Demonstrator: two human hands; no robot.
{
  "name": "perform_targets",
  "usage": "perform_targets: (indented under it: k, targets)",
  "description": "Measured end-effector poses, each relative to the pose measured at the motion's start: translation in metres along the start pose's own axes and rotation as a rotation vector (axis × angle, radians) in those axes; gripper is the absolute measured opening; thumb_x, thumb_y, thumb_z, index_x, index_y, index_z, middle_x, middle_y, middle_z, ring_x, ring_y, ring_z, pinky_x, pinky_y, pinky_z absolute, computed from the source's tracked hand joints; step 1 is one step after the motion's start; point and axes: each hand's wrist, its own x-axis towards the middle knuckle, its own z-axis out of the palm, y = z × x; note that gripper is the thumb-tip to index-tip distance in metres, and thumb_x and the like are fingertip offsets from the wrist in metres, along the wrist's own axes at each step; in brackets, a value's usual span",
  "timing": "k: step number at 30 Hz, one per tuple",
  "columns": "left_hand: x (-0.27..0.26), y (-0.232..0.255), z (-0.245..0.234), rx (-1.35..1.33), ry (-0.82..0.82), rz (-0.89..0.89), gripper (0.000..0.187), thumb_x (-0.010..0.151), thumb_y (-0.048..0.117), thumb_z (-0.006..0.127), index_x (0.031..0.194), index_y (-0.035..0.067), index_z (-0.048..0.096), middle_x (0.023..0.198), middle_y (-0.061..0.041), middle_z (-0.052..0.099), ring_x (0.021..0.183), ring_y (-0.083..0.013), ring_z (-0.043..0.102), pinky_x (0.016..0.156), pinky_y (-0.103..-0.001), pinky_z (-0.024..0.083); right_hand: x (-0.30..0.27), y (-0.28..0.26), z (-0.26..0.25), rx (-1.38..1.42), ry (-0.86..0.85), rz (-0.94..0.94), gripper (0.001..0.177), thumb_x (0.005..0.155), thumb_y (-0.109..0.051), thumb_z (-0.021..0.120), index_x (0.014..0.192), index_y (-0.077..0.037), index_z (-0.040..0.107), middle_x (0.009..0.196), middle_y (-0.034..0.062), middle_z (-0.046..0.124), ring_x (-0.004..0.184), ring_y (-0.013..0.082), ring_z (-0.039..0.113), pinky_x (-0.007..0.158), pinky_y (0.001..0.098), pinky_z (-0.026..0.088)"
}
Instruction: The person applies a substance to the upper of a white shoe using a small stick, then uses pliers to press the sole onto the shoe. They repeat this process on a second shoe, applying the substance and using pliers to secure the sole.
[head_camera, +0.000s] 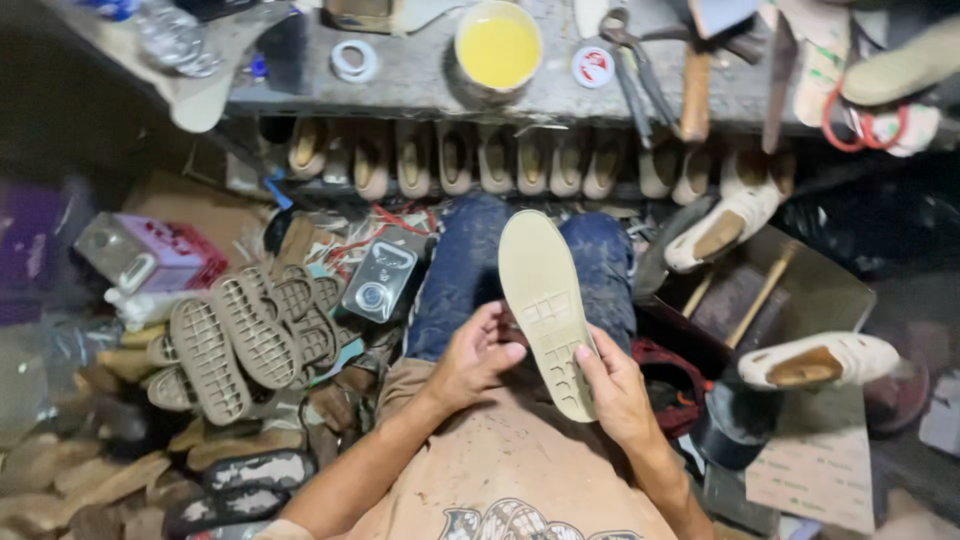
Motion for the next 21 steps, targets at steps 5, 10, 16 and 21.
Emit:
perform_targets:
  k: [5,10,16,21]
  targets:
    - [0.0,0.017,-0.021,0.096,0.246,-0.018,0.04,0.087,0.01,0.072,0.124,0.002,0.06,0.114,-0.017,0.075,0.099,-0.021,0.072,0.083,-0.032,0.064,0.015,-0.017,0.026,-0.065,-0.166,-0.242,0.053,0.1,-0.027,0.052,0.15,-0.009,0.051,0.143,0.0064,0.062,0.126,0.0146,0.061,0.11,0.0289,0.044]
    - [0.027,0.1,-0.078,0.079,0.452,0.157,0.044,0.089,0.002,0.071,0.13,-0.006,0.058,0.124,-0.019,0.072,0.099,-0.0235,0.074,0.081,-0.033,0.067,0.036,-0.01,0.001,-0.065,-0.093,-0.294,0.049,0.1,-0.024,0.053,0.146,-0.007,0.055,0.133,0.014,0.067,0.114,0.0214,0.071,0.104,0.0319,0.05]
    - [0.128,0.205,-0.151,0.18,0.657,0.302,0.072,0.085,0.003,0.071,0.15,-0.002,0.04,0.112,-0.019,0.076,0.096,-0.023,0.075,0.081,-0.036,0.066,0.05,-0.019,-0.022,-0.119,0.117,-0.186,0.041,0.099,-0.013,0.056,0.139,-0.006,0.062,0.127,0.0125,0.072,0.109,0.0192,0.072,0.103,0.0299,0.053]
    - [0.275,0.189,-0.262,0.096,0.862,0.333,0.043,0.083,0.005,0.072,0.125,0.009,0.063,0.09,-0.01,0.078,0.058,-0.0097,0.065,0.051,-0.023,0.058,0.063,0.0,-0.045,-0.166,0.301,-0.317,0.036,0.101,-0.012,0.058,0.136,-0.004,0.064,0.122,0.0111,0.071,0.108,0.0166,0.069,0.101,0.0284,0.052]
